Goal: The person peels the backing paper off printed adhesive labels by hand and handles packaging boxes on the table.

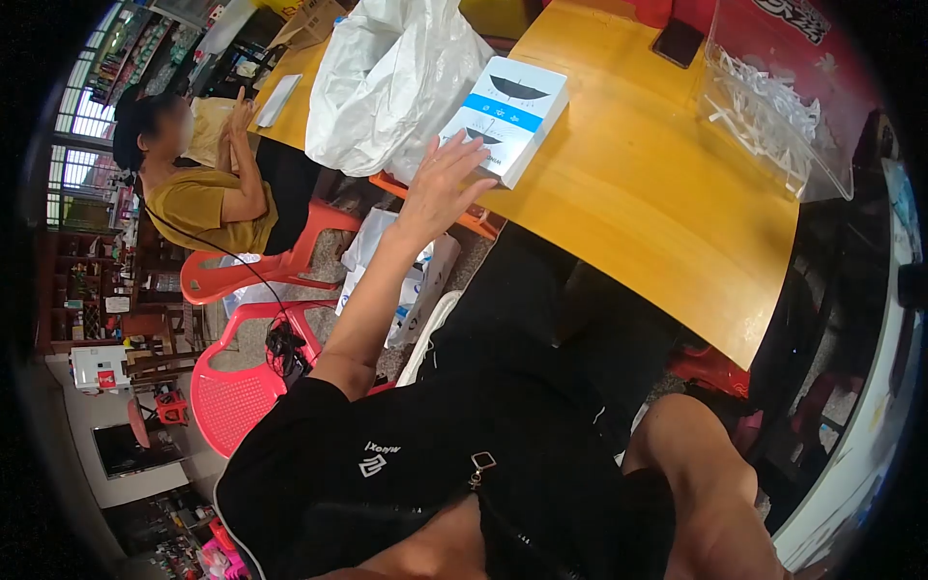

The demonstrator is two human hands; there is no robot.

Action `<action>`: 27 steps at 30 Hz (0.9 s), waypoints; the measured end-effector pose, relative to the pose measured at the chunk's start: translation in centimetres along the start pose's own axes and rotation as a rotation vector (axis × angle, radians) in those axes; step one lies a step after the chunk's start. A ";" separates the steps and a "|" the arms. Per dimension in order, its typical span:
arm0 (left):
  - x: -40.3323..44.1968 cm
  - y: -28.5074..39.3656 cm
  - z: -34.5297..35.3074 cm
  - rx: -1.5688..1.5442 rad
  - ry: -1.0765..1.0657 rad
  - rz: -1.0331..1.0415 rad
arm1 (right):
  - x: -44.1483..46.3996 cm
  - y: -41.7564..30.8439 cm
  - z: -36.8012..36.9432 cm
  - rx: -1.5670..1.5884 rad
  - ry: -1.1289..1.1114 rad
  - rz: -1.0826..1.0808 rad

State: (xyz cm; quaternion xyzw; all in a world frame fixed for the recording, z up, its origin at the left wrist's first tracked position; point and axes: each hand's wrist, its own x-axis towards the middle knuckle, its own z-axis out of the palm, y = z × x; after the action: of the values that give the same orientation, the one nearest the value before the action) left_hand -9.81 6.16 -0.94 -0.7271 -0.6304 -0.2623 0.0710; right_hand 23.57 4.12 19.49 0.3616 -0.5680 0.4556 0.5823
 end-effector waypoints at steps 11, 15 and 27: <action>0.6 -2.1 -0.1 -0.030 -0.068 0.204 | -0.7 0.3 0.5 -0.254 0.006 -0.080; 0.9 -2.3 -0.9 -0.048 -0.095 0.238 | -0.6 0.2 0.5 -0.021 0.036 -0.097; 1.0 -2.3 -1.6 -0.031 0.015 0.293 | -5.2 1.3 1.4 -0.209 0.628 -0.098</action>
State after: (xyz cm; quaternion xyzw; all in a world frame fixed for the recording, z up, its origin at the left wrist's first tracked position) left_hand -12.42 6.84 0.36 -0.8105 -0.5128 -0.2642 0.1020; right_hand 22.15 2.60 14.37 0.1687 -0.3863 0.4553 0.7842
